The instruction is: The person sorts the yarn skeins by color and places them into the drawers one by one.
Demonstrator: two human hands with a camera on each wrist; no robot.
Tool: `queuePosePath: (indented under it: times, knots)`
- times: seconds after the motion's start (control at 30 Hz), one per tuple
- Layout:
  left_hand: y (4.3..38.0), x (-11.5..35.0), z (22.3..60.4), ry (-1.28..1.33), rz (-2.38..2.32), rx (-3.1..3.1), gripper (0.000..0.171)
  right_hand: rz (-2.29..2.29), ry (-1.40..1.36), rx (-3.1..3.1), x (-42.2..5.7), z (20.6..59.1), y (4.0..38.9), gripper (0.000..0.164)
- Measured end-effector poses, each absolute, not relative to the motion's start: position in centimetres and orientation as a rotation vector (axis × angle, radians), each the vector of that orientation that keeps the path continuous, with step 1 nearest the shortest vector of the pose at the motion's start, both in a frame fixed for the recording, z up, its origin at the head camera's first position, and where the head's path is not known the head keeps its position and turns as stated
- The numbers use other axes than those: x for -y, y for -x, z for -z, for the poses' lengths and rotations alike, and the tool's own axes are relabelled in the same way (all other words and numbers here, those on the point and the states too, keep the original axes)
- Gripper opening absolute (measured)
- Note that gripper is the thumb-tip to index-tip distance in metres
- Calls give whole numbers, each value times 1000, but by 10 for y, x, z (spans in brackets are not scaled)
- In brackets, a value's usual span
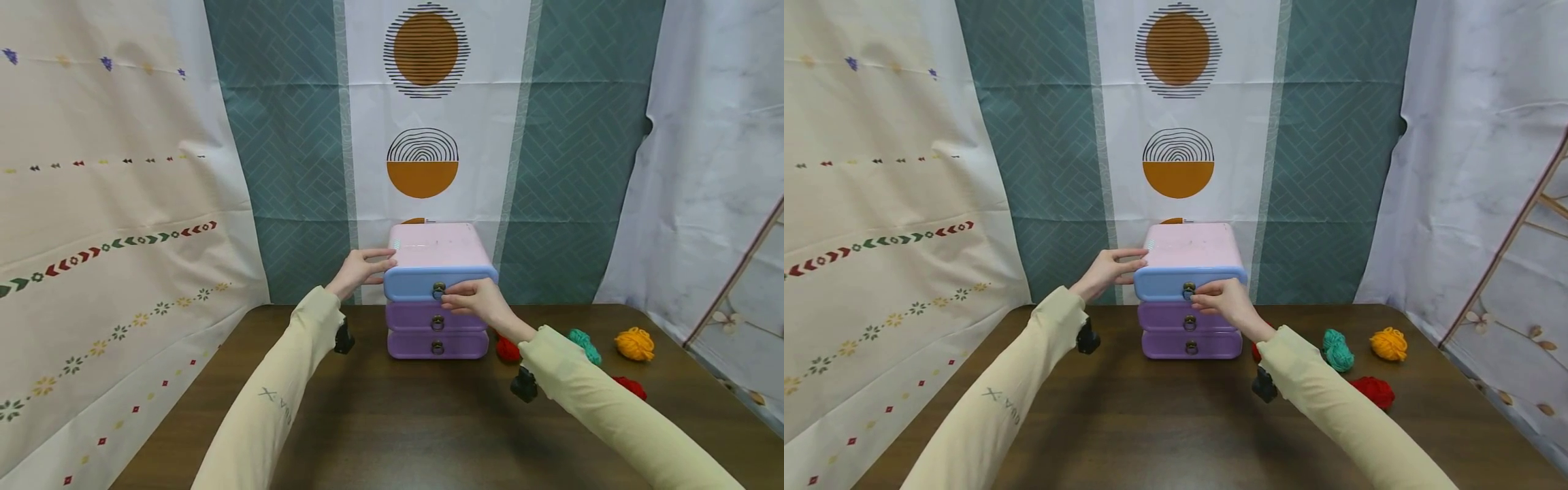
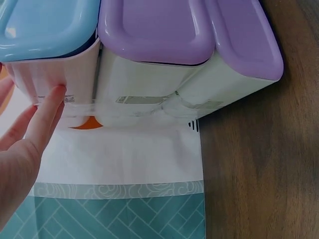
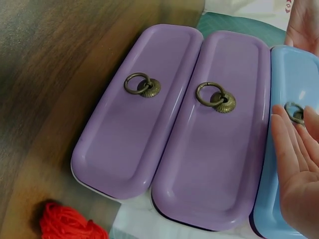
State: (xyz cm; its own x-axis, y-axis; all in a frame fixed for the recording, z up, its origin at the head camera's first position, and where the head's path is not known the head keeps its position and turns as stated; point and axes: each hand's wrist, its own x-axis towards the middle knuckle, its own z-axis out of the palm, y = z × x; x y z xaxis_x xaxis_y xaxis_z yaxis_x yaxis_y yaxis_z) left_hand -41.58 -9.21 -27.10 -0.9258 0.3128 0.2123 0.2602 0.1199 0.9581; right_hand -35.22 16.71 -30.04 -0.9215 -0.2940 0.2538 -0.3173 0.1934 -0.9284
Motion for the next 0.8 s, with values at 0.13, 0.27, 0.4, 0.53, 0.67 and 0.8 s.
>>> queuePosePath:
  times: [0.13,0.27,0.4,0.53,0.67,0.8]
  knots:
    - [415,91,269,-583,-1969,-2322,41,-1829,-597,2419,-163,302,354,26]
    - [414,91,268,-579,-1959,-2323,42,-1780,-604,2409,-160,303,355,24]
    - [415,92,268,-584,-1954,-2324,43,-1771,-603,2391,-157,303,355,19]
    - [416,92,269,-584,-1948,-2332,43,-1769,-579,2390,-155,302,355,16]
    - [417,92,269,-576,-1939,-2351,43,-1760,-546,2407,-154,302,354,14]
    - [418,91,269,-577,-1923,-2370,43,-1748,-545,2419,-155,302,354,15]
